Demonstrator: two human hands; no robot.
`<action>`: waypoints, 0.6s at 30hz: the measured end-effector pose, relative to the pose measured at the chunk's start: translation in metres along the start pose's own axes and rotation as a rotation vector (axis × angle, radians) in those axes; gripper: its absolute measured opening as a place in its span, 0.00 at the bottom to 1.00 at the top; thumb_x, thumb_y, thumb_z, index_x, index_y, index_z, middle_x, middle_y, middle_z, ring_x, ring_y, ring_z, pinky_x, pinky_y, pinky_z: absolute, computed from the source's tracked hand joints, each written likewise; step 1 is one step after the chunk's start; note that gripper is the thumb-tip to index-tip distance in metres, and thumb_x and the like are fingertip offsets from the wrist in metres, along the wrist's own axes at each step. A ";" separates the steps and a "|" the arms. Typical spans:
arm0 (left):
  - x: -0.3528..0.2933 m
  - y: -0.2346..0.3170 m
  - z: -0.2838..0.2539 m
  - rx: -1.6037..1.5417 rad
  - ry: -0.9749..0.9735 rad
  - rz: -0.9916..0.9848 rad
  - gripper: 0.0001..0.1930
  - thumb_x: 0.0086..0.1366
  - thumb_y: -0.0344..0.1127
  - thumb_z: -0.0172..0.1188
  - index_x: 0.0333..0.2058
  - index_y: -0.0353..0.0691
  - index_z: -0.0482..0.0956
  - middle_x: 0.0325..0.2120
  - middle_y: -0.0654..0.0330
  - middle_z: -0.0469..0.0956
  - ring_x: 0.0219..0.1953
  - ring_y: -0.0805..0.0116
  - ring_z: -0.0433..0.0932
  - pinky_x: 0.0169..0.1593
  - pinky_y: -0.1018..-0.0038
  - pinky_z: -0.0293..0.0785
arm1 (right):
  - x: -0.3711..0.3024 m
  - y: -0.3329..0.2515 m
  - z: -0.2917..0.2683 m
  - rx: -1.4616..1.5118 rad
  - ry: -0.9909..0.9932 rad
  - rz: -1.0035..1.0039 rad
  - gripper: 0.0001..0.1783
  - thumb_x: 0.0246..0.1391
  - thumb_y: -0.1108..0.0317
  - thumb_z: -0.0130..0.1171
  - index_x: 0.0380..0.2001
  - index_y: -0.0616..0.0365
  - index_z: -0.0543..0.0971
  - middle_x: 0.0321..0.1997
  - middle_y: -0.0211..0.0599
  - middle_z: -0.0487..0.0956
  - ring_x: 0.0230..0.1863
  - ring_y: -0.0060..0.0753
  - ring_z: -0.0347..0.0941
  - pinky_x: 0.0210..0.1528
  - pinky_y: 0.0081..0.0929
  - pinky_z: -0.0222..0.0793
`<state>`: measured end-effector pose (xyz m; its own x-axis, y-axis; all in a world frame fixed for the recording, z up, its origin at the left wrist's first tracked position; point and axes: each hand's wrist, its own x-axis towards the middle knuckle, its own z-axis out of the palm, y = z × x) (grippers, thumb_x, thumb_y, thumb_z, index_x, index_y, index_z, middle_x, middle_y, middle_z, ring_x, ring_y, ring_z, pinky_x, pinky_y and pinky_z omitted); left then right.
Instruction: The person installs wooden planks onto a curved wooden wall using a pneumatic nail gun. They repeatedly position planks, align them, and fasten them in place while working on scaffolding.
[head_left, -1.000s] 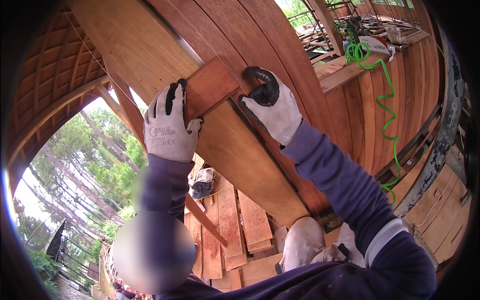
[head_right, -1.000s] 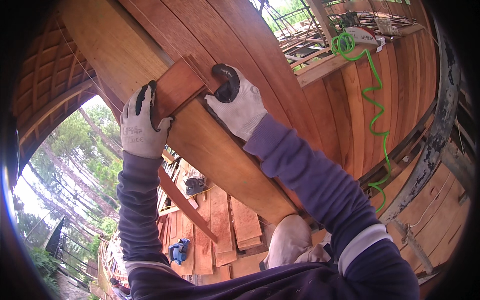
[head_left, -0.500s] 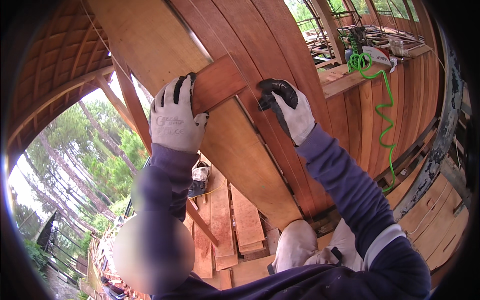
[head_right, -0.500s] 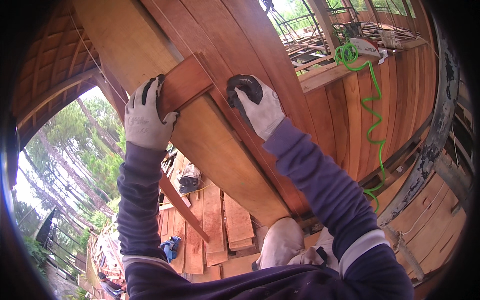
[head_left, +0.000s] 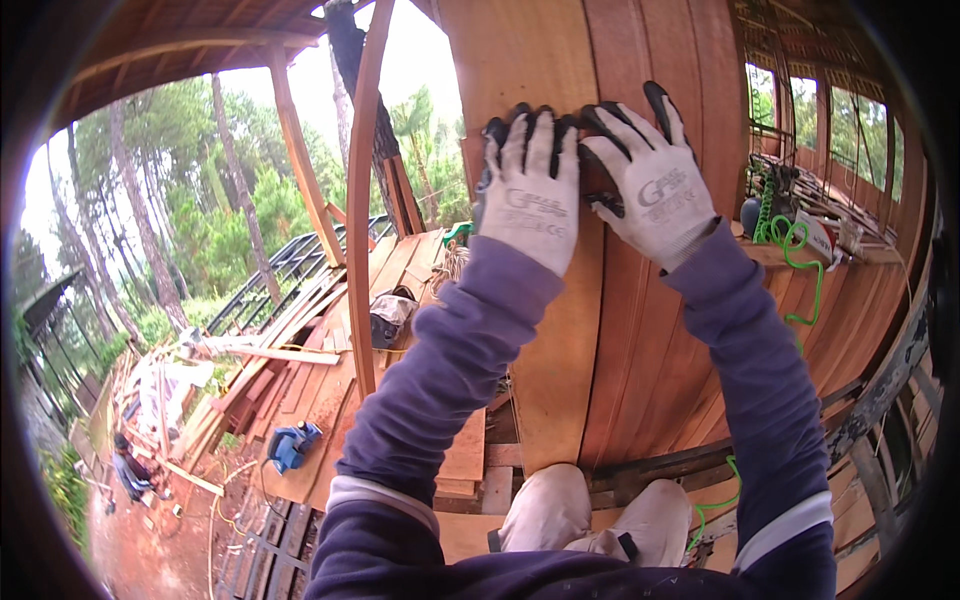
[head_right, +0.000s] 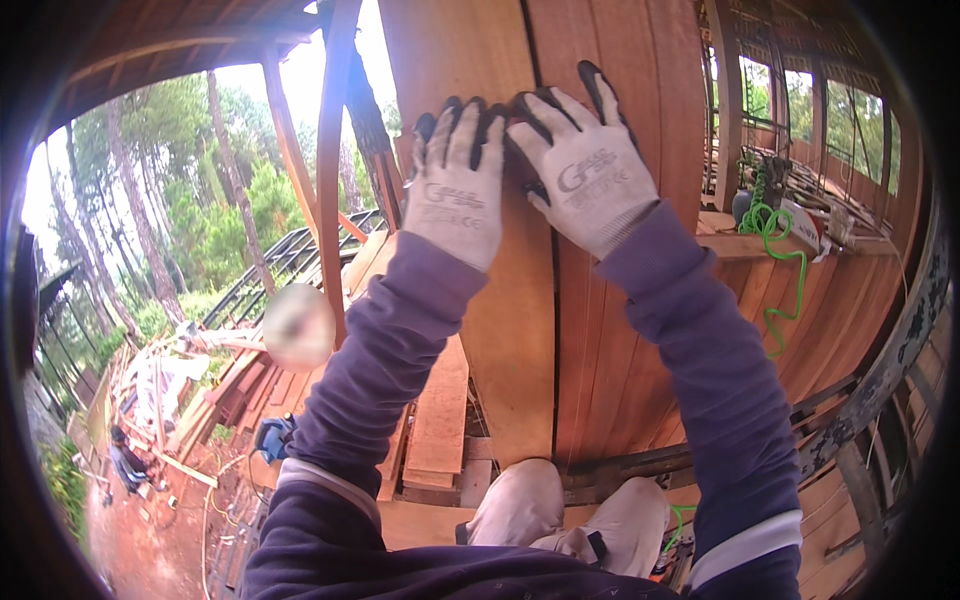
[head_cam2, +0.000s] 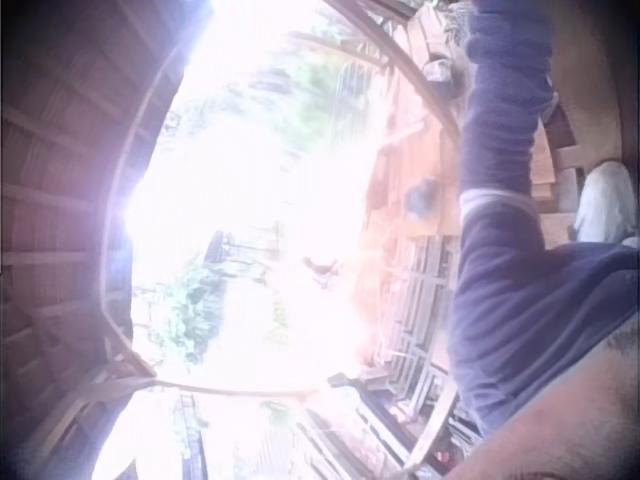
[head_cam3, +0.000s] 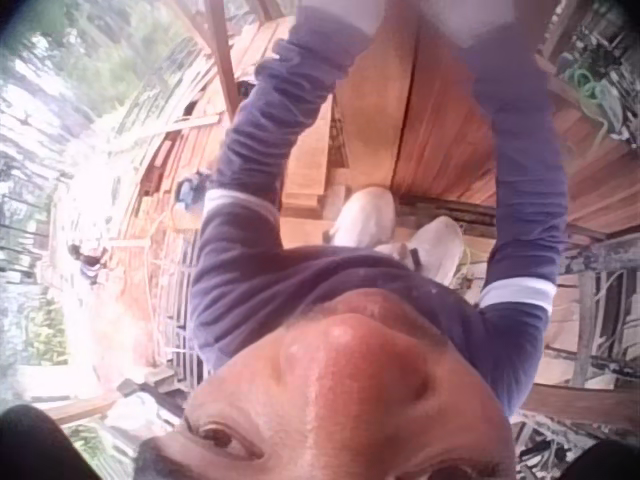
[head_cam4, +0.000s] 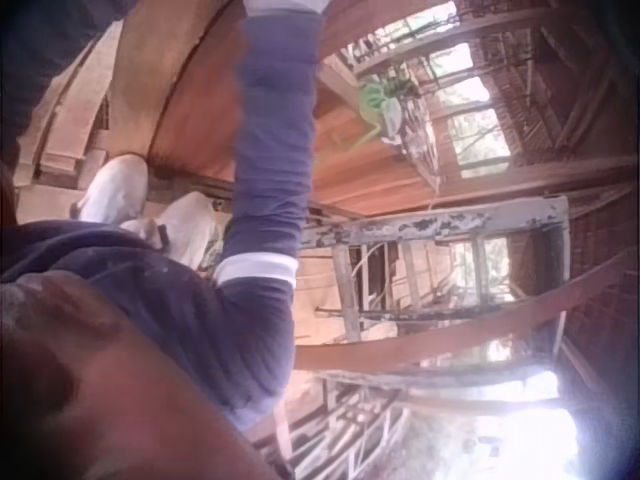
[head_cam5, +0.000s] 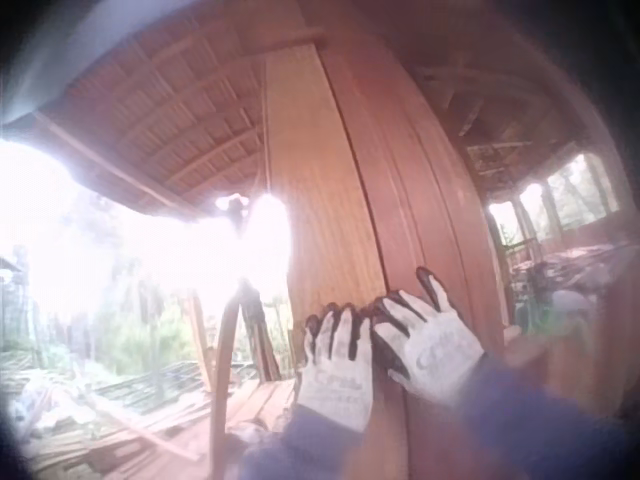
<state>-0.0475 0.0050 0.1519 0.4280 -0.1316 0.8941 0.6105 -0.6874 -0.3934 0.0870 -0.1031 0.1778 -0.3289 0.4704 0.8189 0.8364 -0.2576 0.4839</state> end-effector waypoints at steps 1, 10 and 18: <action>-0.001 0.001 -0.002 -0.002 0.026 -0.010 0.31 0.57 0.31 0.56 0.62 0.36 0.64 0.63 0.47 0.60 0.67 0.48 0.55 0.70 0.51 0.48 | 0.002 0.001 0.001 0.007 0.002 -0.002 0.33 0.47 0.56 0.67 0.56 0.52 0.72 0.63 0.41 0.70 0.68 0.40 0.61 0.75 0.54 0.35; -0.071 0.049 0.021 -0.493 0.239 -0.282 0.34 0.50 0.36 0.64 0.58 0.41 0.69 0.60 0.49 0.60 0.64 0.45 0.58 0.65 0.48 0.54 | 0.000 -0.007 0.008 0.097 0.085 0.029 0.31 0.38 0.69 0.70 0.49 0.54 0.72 0.64 0.40 0.69 0.68 0.46 0.60 0.74 0.53 0.43; -0.079 0.066 0.076 -0.410 0.193 -0.373 0.39 0.50 0.46 0.64 0.62 0.46 0.67 0.64 0.48 0.54 0.66 0.39 0.51 0.65 0.38 0.47 | -0.001 -0.006 0.004 0.094 -0.014 0.093 0.31 0.44 0.63 0.69 0.53 0.53 0.72 0.66 0.42 0.66 0.69 0.44 0.58 0.74 0.50 0.45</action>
<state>0.0099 0.0240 0.0391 0.0813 0.0706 0.9942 0.3720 -0.9276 0.0355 0.0842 -0.0992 0.1727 -0.2427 0.4600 0.8541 0.9007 -0.2202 0.3745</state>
